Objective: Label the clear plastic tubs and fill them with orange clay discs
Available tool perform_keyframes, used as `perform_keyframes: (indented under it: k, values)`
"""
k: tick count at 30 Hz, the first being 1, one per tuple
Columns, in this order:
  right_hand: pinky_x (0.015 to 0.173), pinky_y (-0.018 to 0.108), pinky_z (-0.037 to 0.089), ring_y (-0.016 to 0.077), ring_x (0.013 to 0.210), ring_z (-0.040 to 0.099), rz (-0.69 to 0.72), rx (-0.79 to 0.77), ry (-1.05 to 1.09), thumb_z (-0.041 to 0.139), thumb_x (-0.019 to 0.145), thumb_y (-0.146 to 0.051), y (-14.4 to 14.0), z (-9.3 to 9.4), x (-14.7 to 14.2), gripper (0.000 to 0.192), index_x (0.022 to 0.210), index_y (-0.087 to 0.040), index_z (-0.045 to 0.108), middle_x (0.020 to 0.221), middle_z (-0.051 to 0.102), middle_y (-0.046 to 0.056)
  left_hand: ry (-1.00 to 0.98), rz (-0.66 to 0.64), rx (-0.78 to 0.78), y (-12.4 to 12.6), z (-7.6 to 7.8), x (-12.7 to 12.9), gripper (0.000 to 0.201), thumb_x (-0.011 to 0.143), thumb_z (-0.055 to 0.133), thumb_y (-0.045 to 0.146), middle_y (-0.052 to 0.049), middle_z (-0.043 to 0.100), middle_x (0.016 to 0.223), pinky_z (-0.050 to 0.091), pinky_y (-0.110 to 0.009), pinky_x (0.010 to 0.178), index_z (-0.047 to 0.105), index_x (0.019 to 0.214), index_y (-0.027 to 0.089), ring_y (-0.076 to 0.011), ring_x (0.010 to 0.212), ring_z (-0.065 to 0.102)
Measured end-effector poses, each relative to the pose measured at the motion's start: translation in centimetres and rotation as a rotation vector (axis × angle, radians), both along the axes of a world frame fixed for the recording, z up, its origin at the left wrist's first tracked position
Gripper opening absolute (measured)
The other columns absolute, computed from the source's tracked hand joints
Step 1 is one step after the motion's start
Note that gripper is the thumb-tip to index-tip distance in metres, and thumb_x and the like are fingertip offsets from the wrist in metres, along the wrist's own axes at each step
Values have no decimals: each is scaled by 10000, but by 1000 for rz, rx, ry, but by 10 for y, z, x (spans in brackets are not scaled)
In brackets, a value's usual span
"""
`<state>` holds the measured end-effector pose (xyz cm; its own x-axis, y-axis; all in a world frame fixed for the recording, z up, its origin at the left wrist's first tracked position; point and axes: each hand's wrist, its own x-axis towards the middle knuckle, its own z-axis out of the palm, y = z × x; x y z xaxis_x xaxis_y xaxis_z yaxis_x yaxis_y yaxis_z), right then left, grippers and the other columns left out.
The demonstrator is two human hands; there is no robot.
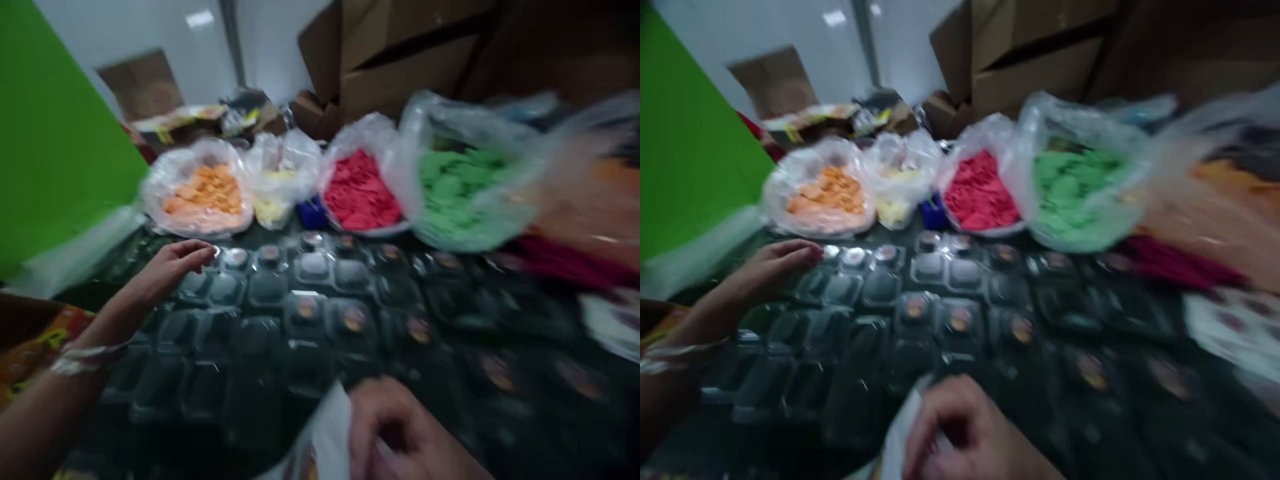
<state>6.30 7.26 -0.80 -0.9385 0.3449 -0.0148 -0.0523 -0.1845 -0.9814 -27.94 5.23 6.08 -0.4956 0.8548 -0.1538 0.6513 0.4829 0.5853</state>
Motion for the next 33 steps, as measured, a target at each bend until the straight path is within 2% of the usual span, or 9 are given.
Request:
perform_keyframes:
  k: [5,7,9,13,17,22,26,28,33]
  values:
    - [603,234,501,151,593,615,153,-172,301,707,732,-527,-21,6,6,376,628,-166,681,610,644,49,-1014,-675,-80,-59,-3,133,678,657,754,484,-87,597,1290,455,-412,953,560,1266,258,-304,1190,531]
    - [596,219,501,140,589,609,138,-190,312,744,722,-442,-30,15,18,290,666,-162,695,628,651,39,-1238,-731,-148,-73,-11,161,622,662,775,410,-71,665,1137,506,-352,862,568,1222,237,-244,1039,622]
    - [574,191,492,120,597,608,42,-238,270,790,699,-314,-39,25,35,212,832,-168,714,698,675,22,-1279,-634,-129,-81,-15,171,473,677,782,306,-35,695,963,528,-268,745,606,1106,210,-174,856,663]
    - [612,169,502,106,690,638,-154,-340,138,830,647,-168,-51,32,63,562,1159,-200,601,863,702,7,-1089,-475,-15,-88,3,165,289,727,743,206,-20,704,848,539,-219,630,628,992,190,-145,718,672]
    - [667,200,510,128,735,646,-109,-348,26,791,715,-271,-59,27,78,339,998,-118,684,862,697,39,-927,-458,-26,-79,17,160,309,712,738,232,-27,713,828,556,-244,576,633,1002,201,-173,673,683]
    - [668,211,486,127,713,612,-80,-225,11,708,794,-366,-59,22,87,297,935,-104,726,824,684,47,-640,-543,-33,-63,4,164,280,709,675,270,-41,701,831,554,-291,576,622,974,194,-195,703,665]
    - [568,195,424,107,616,528,-183,-121,-94,657,804,-342,-56,19,84,263,838,-87,714,690,614,15,91,-563,409,-77,-1,187,153,776,603,218,-51,668,879,525,-317,687,621,926,195,-194,799,625]
    - [513,181,370,88,560,464,-224,-55,-129,624,807,-305,-55,19,79,232,751,-89,683,621,551,-10,315,-651,543,-92,-1,206,53,838,563,195,-26,637,802,497,-268,646,611,860,194,-156,729,599]
    - [536,183,361,90,586,450,-187,129,-76,523,859,-236,-54,24,68,199,747,-117,636,641,516,-22,343,-865,488,-112,-4,234,120,899,516,210,8,608,646,451,-237,516,625,863,174,-133,558,568]
